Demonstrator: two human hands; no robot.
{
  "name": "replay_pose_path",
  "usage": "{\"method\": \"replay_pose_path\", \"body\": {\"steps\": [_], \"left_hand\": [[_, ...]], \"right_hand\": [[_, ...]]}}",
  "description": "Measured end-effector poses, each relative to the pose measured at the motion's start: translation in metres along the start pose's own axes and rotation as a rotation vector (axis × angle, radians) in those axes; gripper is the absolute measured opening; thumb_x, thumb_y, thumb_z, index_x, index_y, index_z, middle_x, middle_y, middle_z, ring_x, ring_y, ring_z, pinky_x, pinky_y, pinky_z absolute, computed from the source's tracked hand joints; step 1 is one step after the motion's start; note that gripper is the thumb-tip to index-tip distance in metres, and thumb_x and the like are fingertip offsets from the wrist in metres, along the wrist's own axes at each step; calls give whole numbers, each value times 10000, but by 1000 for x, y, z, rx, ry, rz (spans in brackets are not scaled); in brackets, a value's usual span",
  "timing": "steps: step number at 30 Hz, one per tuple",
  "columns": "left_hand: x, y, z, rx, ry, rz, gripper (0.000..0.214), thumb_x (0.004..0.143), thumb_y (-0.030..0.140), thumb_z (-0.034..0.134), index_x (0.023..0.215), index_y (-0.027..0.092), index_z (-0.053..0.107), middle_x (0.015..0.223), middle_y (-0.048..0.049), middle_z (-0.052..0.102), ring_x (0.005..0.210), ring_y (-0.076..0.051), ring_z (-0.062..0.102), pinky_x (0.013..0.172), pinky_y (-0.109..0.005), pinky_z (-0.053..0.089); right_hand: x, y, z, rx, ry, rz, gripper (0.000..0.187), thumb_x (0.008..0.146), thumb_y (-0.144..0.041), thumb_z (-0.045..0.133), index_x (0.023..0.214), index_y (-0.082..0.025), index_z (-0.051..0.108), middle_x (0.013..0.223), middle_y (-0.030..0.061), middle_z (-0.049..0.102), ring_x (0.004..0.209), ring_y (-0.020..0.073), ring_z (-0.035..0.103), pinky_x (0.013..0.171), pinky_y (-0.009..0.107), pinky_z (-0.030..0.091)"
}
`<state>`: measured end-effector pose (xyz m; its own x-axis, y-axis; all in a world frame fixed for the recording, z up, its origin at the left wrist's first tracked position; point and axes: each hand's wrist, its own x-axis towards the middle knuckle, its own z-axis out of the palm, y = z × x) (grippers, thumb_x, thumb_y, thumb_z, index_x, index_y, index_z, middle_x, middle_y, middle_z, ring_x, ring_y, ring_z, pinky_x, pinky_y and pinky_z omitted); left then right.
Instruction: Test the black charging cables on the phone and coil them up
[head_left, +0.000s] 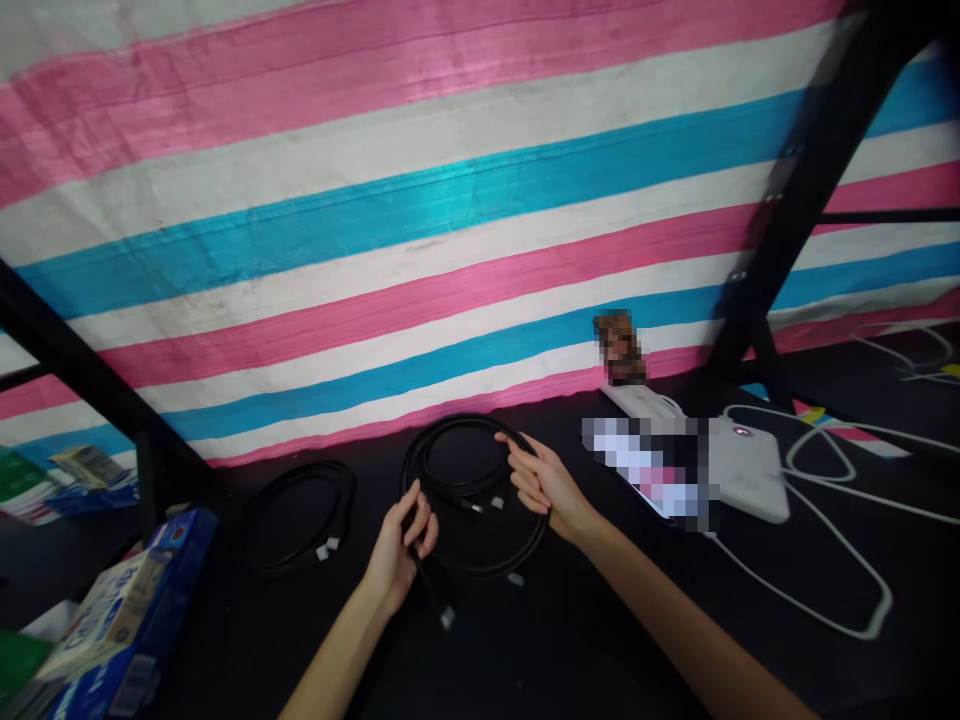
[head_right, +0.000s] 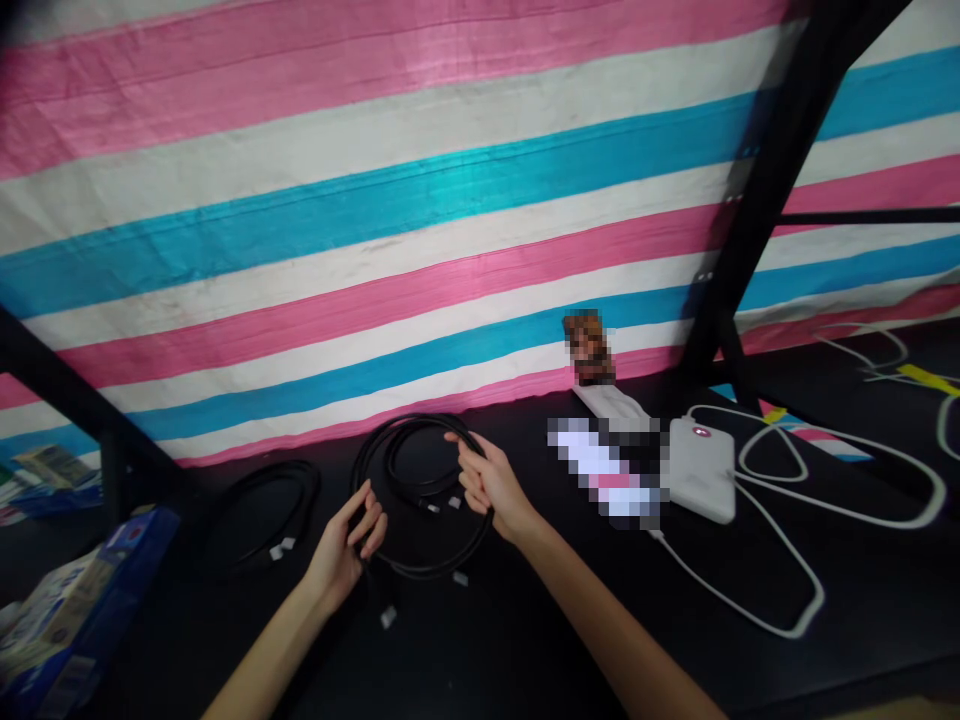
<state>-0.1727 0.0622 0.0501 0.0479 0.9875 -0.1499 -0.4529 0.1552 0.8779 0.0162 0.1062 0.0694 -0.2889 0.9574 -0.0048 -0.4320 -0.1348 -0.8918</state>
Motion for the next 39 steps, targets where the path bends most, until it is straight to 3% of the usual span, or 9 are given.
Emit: {"method": "replay_pose_path", "body": {"steps": [2, 5, 7, 11, 15, 20, 24, 30, 39], "left_hand": [[-1, -1, 4, -18, -64, -9, 340, 794, 452, 492, 599, 179, 444, 389, 79, 256, 445, -81, 423, 498, -181, 360], [-3, -8, 9, 157, -119, 21, 407, 807, 507, 430, 569, 177, 439, 495, 10, 467, 653, -135, 539, 668, -228, 411], [-3, -14, 7, 331, -110, 47, 441, 790, 543, 424, 561, 168, 464, 574, -13, 531, 605, -127, 519, 609, -227, 407], [-1, -19, 0, 536, -14, -21, 472, 753, 608, 391, 603, 173, 497, 454, 39, 422, 365, -78, 361, 338, -184, 243], [2, -16, -5, 454, 149, -38, 408, 742, 604, 382, 692, 203, 443, 432, 64, 406, 309, -84, 363, 260, -155, 176], [5, -12, -6, 246, 199, 49, 335, 743, 558, 417, 739, 224, 394, 417, 104, 320, 290, -66, 291, 244, -141, 193], [5, -12, -6, 287, 211, 96, 326, 759, 544, 420, 751, 218, 414, 428, 95, 357, 294, -60, 299, 246, -140, 217], [7, -17, -8, 312, 231, 89, 339, 748, 544, 460, 805, 211, 439, 457, 89, 411, 291, -64, 353, 244, -145, 242], [11, -18, -15, 450, 239, 147, 436, 701, 501, 551, 995, 223, 388, 447, 112, 431, 262, -81, 392, 241, -152, 255]], "right_hand": [[2, 0, -1, 123, 58, -53, 327, 699, -346, 631, 976, -184, 568, 409, -128, 263, 305, 21, 133, 275, 141, 130], [6, 5, -3, 227, 115, -59, 277, 695, -303, 626, 941, -186, 576, 419, -123, 246, 318, 30, 123, 285, 150, 133], [8, 8, -4, 274, 135, -19, 233, 692, -264, 606, 911, -186, 580, 425, -120, 231, 321, 35, 128, 288, 154, 138], [9, 10, -3, 330, 127, 70, 196, 677, -207, 578, 871, -183, 573, 434, -116, 243, 329, 35, 211, 308, 147, 204], [6, 14, 1, 91, 96, 35, 271, 684, -232, 604, 946, -183, 560, 504, -73, 444, 531, 96, 524, 454, 182, 404], [2, 27, 6, -289, -69, -27, 290, 690, -256, 625, 961, -174, 565, 721, 5, 630, 703, 140, 606, 636, 256, 469], [2, 36, 7, -362, -114, 5, 266, 731, -339, 575, 931, -182, 499, 753, 24, 644, 726, 166, 627, 500, 229, 483], [3, 38, 2, -313, -142, 87, 346, 804, -446, 443, 1057, -225, 361, 466, -100, 455, 485, 192, 641, 323, 197, 444], [10, 29, -5, -424, 19, 36, 397, 825, -330, 419, 1183, -173, 352, 687, 24, 657, 406, 135, 611, 253, 139, 362]]}}
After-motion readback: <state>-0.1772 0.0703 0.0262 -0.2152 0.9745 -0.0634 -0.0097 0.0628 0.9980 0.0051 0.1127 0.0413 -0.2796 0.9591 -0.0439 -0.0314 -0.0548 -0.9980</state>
